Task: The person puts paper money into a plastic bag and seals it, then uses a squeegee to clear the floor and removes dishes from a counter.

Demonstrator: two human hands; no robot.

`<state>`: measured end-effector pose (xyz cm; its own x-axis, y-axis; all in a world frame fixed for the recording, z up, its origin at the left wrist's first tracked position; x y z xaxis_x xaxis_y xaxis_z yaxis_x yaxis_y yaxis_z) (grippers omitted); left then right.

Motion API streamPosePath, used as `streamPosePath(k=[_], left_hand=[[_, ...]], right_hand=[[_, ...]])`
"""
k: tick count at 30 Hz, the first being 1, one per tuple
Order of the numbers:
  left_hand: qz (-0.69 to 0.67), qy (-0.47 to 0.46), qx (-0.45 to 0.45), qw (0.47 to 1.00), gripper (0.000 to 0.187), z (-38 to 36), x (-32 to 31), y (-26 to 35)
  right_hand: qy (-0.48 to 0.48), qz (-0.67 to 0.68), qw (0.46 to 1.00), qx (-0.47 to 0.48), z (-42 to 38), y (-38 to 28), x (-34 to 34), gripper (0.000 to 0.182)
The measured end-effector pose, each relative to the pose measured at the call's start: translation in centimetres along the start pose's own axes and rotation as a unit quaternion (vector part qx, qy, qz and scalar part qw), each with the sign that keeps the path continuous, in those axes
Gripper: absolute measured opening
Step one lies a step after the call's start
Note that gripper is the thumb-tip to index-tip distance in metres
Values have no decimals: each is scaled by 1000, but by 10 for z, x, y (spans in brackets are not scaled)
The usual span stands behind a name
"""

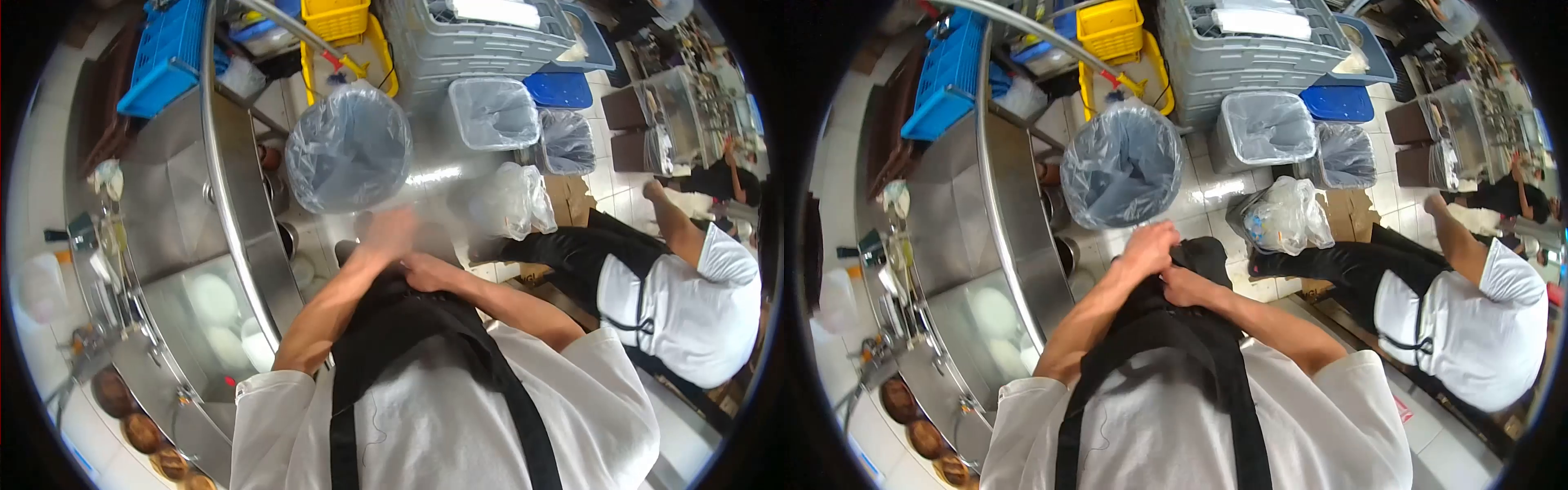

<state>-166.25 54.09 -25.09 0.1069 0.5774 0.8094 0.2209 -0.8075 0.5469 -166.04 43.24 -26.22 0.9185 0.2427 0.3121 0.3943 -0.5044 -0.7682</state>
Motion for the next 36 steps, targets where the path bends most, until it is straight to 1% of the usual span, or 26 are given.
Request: streamPosePath(k=[1, 2, 3, 4, 6, 9, 10, 12, 15, 17, 19, 22, 27, 29, 32, 33, 36], left_hand=[[-9, 20, -23, 999, 15, 3, 9, 4], [-22, 36, -48, 998, 13, 1, 15, 11], [-56, 104, -104, 988, 11, -6, 28, 20], [-40, 109, -115, 986, 7, -13, 39, 30], [-102, 105, -61, 987, 8, -21, 45, 21], [-193, 133, 39, 971, 11, -27, 66, -29], [-193, 141, 96, 966, 14, -30, 74, -51], [-176, 151, 235, 944, 21, -48, 70, -98], [-245, 95, 306, 915, 32, -75, 44, -143], [-233, 49, 337, 911, 37, -93, 21, -156], [-240, 24, 364, 900, 39, -97, 16, -160], [-290, 29, 369, 883, 38, -109, 3, -157], [-285, 43, 379, 879, 38, -138, -30, -166], [-299, 63, 382, 872, 37, -150, -48, -173], [-295, 116, 366, 875, 35, -168, -73, -182], [-279, 112, 384, 873, 34, -172, -72, -178], [-262, 56, 426, 864, 39, -179, -67, -166]], right_hand=[[-74, -94, 992, -41, 28, 16, -13, 27], [-120, -139, 981, -62, 49, 29, -24, 27], [-121, -116, 984, -61, 64, 38, -34, 28], [-130, -87, 986, -59, 74, 47, -46, 28], [-139, -44, 988, -50, 90, 52, -50, 28], [-152, -6, 988, -39, 108, 50, -51, 29], [-159, -3, 987, -35, 112, 47, -51, 29], [-163, 9, 986, -25, 119, 40, -51, 30], [-160, 12, 987, -14, 124, 31, -38, 31], [-162, 6, 987, -16, 126, 31, -34, 31], [-168, 0, 986, -19, 126, 32, -36, 32], [-177, 4, 984, -28, 119, 43, -41, 32], [-176, -3, 984, -24, 111, 46, -36, 34], [-174, -5, 985, -19, 99, 46, -31, 34], [-180, -8, 984, -9, 84, 40, -9, 35], [-188, -15, 982, -9, 81, 37, 0, 35], [-218, -46, 975, 5, 93, 24, 21, 36]])
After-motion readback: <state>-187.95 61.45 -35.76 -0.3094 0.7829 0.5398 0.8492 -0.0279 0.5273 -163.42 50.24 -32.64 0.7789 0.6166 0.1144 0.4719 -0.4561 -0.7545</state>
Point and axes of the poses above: each hand's wrist, its own z-axis towards the middle knuckle, its own x-axis out of the back of the hand, y = z × x, the point moved 5 cm from there along z, towards the middle knuckle, and after that the axes turned 3 degrees about z, right-handed, at the moved point
